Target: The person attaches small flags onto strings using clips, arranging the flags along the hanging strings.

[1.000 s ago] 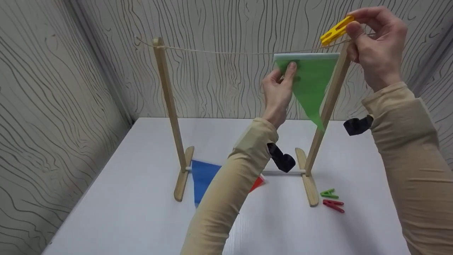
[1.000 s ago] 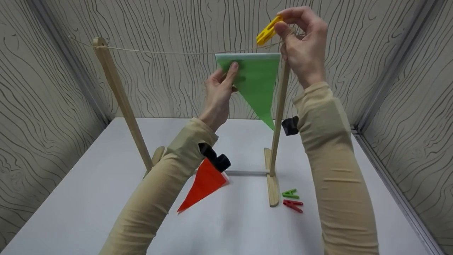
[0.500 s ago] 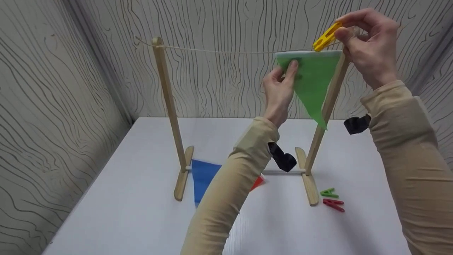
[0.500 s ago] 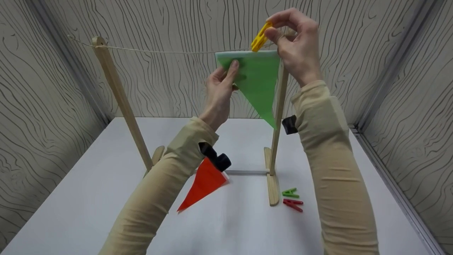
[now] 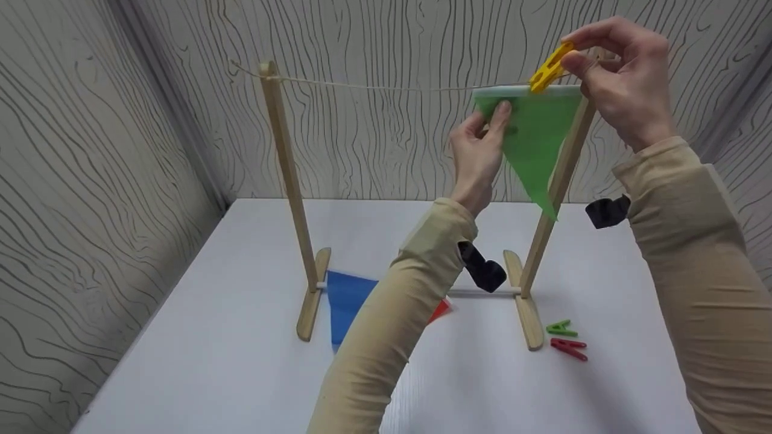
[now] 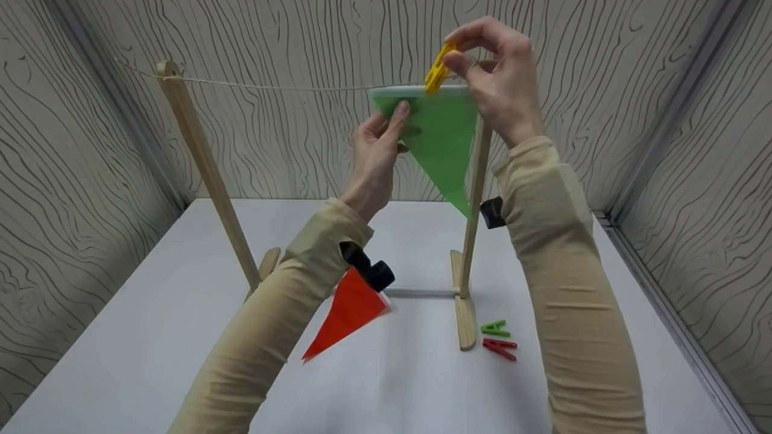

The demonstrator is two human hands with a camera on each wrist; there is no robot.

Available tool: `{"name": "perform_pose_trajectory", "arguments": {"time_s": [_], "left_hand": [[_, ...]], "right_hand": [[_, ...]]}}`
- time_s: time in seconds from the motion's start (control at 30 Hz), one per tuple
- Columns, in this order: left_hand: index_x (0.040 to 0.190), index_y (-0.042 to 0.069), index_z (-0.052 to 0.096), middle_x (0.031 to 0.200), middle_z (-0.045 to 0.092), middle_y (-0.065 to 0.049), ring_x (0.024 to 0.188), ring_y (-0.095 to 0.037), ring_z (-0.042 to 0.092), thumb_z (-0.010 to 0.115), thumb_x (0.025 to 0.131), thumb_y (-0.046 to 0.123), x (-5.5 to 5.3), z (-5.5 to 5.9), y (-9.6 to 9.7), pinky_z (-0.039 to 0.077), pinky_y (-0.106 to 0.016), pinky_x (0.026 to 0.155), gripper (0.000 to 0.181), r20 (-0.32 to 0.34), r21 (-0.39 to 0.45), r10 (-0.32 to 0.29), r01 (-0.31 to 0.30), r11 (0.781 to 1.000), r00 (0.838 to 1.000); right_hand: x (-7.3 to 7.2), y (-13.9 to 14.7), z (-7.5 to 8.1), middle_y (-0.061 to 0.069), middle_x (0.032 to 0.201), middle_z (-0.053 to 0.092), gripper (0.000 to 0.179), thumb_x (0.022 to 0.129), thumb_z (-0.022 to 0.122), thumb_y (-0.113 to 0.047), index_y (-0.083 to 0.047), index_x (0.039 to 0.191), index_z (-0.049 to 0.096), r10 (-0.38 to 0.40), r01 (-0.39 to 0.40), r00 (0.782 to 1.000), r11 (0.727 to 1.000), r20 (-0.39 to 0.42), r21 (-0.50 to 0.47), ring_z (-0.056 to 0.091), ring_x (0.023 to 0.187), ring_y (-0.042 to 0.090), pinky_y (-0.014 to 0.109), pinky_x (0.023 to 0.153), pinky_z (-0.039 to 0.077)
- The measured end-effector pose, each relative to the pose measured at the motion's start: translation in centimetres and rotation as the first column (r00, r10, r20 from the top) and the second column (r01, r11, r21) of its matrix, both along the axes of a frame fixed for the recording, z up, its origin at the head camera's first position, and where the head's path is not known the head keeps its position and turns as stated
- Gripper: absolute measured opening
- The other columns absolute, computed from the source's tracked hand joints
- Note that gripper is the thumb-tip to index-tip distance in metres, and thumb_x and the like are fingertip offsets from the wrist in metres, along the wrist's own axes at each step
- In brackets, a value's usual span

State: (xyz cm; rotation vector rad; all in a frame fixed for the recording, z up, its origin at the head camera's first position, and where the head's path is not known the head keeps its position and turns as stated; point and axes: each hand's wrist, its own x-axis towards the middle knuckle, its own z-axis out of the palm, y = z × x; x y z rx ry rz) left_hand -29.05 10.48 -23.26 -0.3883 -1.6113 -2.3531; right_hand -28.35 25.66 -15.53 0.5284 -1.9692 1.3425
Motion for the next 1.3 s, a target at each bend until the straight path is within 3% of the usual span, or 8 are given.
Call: {"name": "perform_pose_trajectory", "arguments": {"time_s": [0.17,0.4,0.6,0.9,1.3], "left_hand": [[0.117,0.0,0.07,0.119,0.071,-0.018,0.091,-0.006,0.066,0.061,0.102,0.022,0.05,0.01,-0.06,0.052,-0.018,0.083,0.028,-0.007,-0.021,0.006,-0.006,1.0,1.0],[0.117,0.001,0.071,0.122,0.071,-0.016,0.103,-0.015,0.071,0.062,0.101,0.022,0.27,0.23,0.03,0.053,-0.019,0.087,0.028,-0.005,-0.051,0.024,-0.024,0.998,1.0],[0.121,0.002,0.07,0.128,0.069,-0.015,0.109,-0.019,0.07,0.061,0.102,0.021,0.41,0.29,0.03,0.053,-0.02,0.09,0.029,-0.006,-0.06,0.016,-0.017,0.998,1.0],[0.12,0.002,0.072,0.128,0.07,-0.014,0.096,-0.011,0.069,0.062,0.101,0.02,0.31,0.44,0.08,0.052,-0.017,0.084,0.028,-0.006,-0.051,0.009,-0.009,0.999,1.0],[0.117,0.001,0.073,0.125,0.071,-0.015,0.093,-0.009,0.069,0.063,0.1,0.018,0.33,0.53,0.04,0.052,-0.017,0.082,0.026,0.014,-0.029,0.0,0.0,1.0,1.0]], "right_hand": [[0.12,-0.14,0.08,-0.013,0.098,0.071,0.016,0.092,0.07,-0.007,-0.01,0.108,0.074,-0.03,0.031,0.999,0.999,-0.027,0.018,0.067,0.073,0.001,0.012,0.059,0.044],[0.1,-0.17,0.17,-0.013,0.099,0.072,0.016,0.091,0.071,-0.006,-0.01,0.106,0.074,0.004,-0.005,1.0,1.0,0.019,0.021,0.07,0.08,0.001,0.011,0.062,0.051],[0.25,-0.25,-0.07,-0.016,0.101,0.069,0.018,0.093,0.07,-0.008,-0.01,0.11,0.074,-0.019,0.019,1.0,0.993,-0.002,0.12,0.068,0.084,-0.002,0.01,0.067,0.05],[0.66,-0.35,-0.27,-0.018,0.106,0.066,0.021,0.097,0.066,-0.013,-0.012,0.116,0.073,-0.015,0.017,1.0,0.976,-0.009,0.216,0.067,0.084,-0.007,0.009,0.076,0.051],[0.76,0.13,-0.29,-0.019,0.11,0.064,0.028,0.097,0.066,-0.015,-0.013,0.125,0.071,-0.007,-0.006,0.999,0.97,0.05,0.245,0.065,0.073,-0.005,0.008,0.065,0.047]]}}
